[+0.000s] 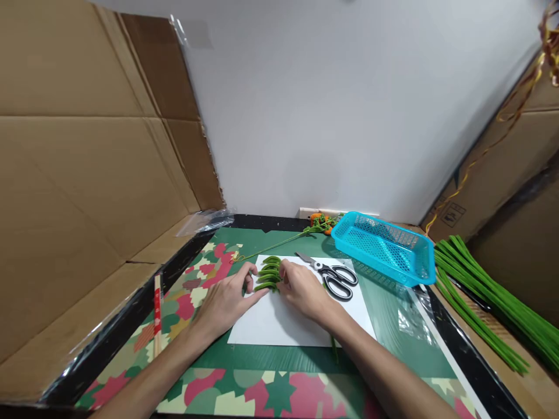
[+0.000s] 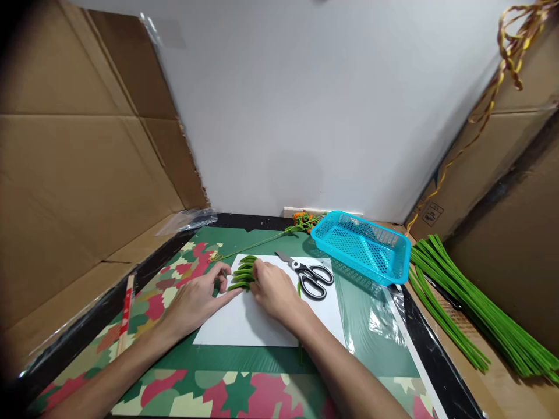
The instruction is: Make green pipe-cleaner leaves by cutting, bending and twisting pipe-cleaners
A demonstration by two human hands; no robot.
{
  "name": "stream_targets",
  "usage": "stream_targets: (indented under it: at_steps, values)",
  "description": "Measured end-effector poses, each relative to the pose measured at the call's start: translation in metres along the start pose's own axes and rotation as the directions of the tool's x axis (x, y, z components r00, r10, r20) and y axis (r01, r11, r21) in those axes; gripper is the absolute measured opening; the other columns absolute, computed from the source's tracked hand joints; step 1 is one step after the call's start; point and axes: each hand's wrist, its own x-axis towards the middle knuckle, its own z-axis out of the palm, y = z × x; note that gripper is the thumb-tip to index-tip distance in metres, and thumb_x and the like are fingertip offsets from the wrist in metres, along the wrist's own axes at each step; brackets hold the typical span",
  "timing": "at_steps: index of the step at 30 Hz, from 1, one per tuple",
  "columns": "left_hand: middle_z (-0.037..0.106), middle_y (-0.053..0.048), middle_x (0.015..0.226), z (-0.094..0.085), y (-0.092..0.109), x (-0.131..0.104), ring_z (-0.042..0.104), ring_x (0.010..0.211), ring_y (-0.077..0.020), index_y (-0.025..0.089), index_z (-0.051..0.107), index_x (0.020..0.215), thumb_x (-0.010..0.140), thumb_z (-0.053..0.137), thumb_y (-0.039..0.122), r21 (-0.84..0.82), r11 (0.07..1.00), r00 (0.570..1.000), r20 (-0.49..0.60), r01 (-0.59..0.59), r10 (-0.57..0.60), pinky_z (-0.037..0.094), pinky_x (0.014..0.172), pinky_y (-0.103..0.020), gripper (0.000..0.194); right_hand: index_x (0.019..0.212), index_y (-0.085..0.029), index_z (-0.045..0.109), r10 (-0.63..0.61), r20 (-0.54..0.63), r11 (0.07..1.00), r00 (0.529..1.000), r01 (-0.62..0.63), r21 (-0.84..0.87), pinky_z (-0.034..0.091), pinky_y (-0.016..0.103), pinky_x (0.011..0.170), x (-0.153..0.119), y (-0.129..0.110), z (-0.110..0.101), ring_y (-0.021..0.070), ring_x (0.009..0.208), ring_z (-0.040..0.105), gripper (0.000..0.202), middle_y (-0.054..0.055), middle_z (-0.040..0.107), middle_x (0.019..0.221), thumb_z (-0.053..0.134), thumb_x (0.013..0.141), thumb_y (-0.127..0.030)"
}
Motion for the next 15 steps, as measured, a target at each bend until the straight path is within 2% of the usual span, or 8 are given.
stream_targets:
  at_steps: [2,6,10,13,15]
  values:
    - [0.065,0.007,0.078,0.001,0.000,-0.001,0.067,0.065,-0.0177,0.027,0.050,0.108,0.095,0.064,0.050,-0.017,1.000,1.000,0.011,0.013,-0.012,0.040,0.058,-0.026,0.030,0.089,-0.022,0.063,0.013,0.015,0.998,1.000,-0.014,0.060,0.036,0.025,0.060,0.002,0.004,0.001,0.0186,0.070,0.064,0.018,0.001,0.071,0.079,0.069,0.083,-0.005]
    - [0.065,0.006,0.078,0.002,0.004,-0.004,0.067,0.067,-0.0192,0.027,0.052,0.110,0.093,0.066,0.045,-0.027,0.999,0.999,0.021,0.035,-0.034,0.036,0.058,-0.027,0.028,0.085,-0.019,0.068,-0.013,0.033,0.994,0.999,0.009,0.109,0.040,0.024,0.062,0.004,0.008,0.003,0.0165,0.067,0.064,0.016,0.000,0.071,0.075,0.064,0.084,-0.004]
    - [0.066,0.004,0.078,0.002,0.006,-0.006,0.067,0.069,-0.0206,0.026,0.054,0.112,0.093,0.066,0.043,-0.021,1.000,0.999,0.035,0.019,-0.018,0.035,0.057,-0.027,0.027,0.088,-0.019,0.071,-0.041,0.040,0.984,0.998,0.033,0.176,0.046,0.025,0.067,0.002,0.011,0.001,0.0172,0.072,0.067,0.013,0.002,0.074,0.081,0.059,0.092,-0.014]
    - [0.068,0.003,0.079,0.002,0.007,-0.008,0.068,0.069,-0.0213,0.026,0.055,0.113,0.093,0.065,0.045,-0.030,0.999,0.999,0.040,0.028,-0.027,0.036,0.058,-0.028,0.029,0.091,-0.019,0.068,-0.007,-0.017,0.982,1.000,0.010,0.189,0.048,0.027,0.067,0.001,0.016,-0.001,0.0183,0.071,0.067,0.016,0.004,0.074,0.086,0.053,0.095,-0.022]
    - [0.068,0.003,0.078,0.002,0.007,-0.008,0.068,0.069,-0.0220,0.026,0.056,0.115,0.092,0.065,0.047,-0.025,0.999,0.999,0.040,0.035,-0.034,0.037,0.057,-0.028,0.032,0.099,-0.018,0.066,0.020,-0.061,0.982,0.998,-0.008,0.187,0.050,0.030,0.067,0.002,0.020,-0.001,0.0187,0.070,0.066,0.018,0.007,0.073,0.095,0.051,0.094,-0.025]
